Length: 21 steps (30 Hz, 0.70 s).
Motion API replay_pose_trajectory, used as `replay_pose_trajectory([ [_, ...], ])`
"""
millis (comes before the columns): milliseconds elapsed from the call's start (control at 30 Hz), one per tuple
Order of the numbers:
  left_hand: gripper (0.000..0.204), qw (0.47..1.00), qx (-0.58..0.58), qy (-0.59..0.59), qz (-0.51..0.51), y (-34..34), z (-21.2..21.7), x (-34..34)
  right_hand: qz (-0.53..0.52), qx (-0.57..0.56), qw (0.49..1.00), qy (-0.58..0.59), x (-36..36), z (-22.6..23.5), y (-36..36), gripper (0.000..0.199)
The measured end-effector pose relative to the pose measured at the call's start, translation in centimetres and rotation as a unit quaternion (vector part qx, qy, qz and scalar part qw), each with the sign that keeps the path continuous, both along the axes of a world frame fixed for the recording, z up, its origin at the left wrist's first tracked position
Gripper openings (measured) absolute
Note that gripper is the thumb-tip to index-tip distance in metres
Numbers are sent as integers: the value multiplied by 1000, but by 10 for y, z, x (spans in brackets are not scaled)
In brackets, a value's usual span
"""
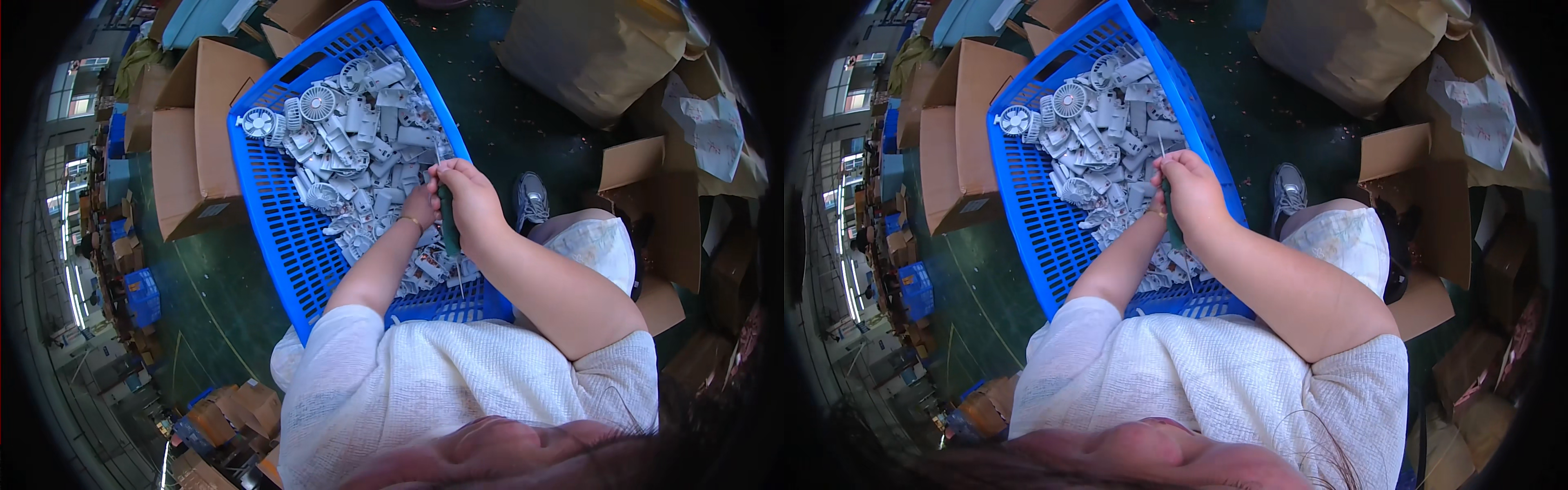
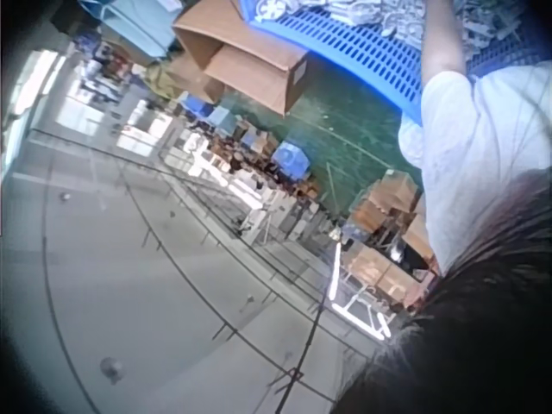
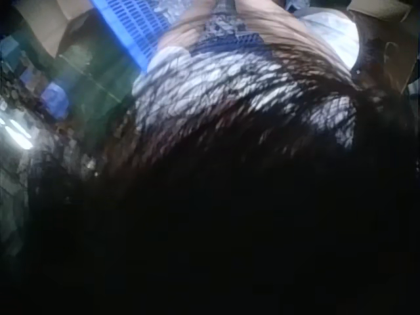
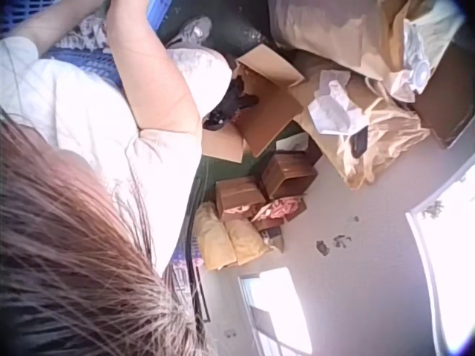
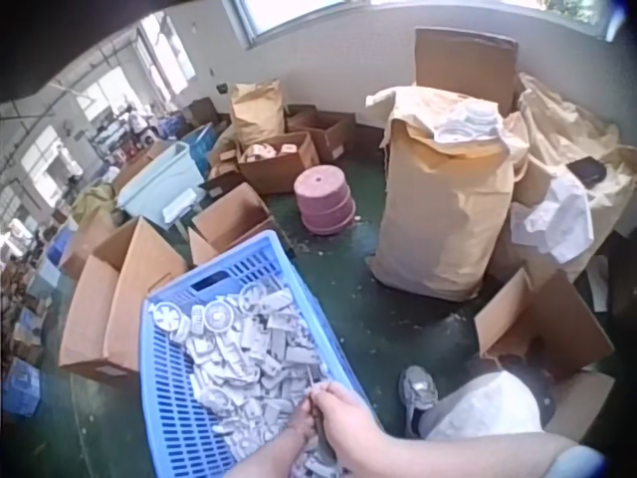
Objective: The person takes plastic casing parts and small components from a blue basket, fits them together by hand and with a hand tool, and tosses the assembled pieces into a cardboard box.
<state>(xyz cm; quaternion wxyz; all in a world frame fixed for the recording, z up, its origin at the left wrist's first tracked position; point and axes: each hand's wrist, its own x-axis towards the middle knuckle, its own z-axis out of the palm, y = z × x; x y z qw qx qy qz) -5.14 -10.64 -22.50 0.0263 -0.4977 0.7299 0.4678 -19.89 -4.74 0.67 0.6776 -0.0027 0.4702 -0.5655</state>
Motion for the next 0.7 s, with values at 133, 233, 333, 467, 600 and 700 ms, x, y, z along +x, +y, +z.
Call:
replay_pose_trajectory([
  [133, 46, 925, 227, 228, 204, 22, 44, 22, -8, -14, 1000, 15, 1, -1, 0, 11],
  [233, 48, 852, 277, 359, 263, 36, 102, 34, -5, -28, 999, 25, 2, -3, 1, 10],
  [333, 54, 899, 117, 366, 212, 49, 154, 44, -9, -42, 998, 42, 7, -3, 1, 9],
  [467, 62, 913, -124, 367, 131, 67, 194, 48, -11, -63, 995, 73, 8, -8, 1, 9],
  [600, 62, 895, -154, 394, 140, 81, 201, 58, 5, -64, 994, 84, 14, -9, 1, 9],
  [700, 54, 876, -114, 436, 173, 90, 205, 57, 35, -71, 992, 96, 20, -15, 2, 9],
])
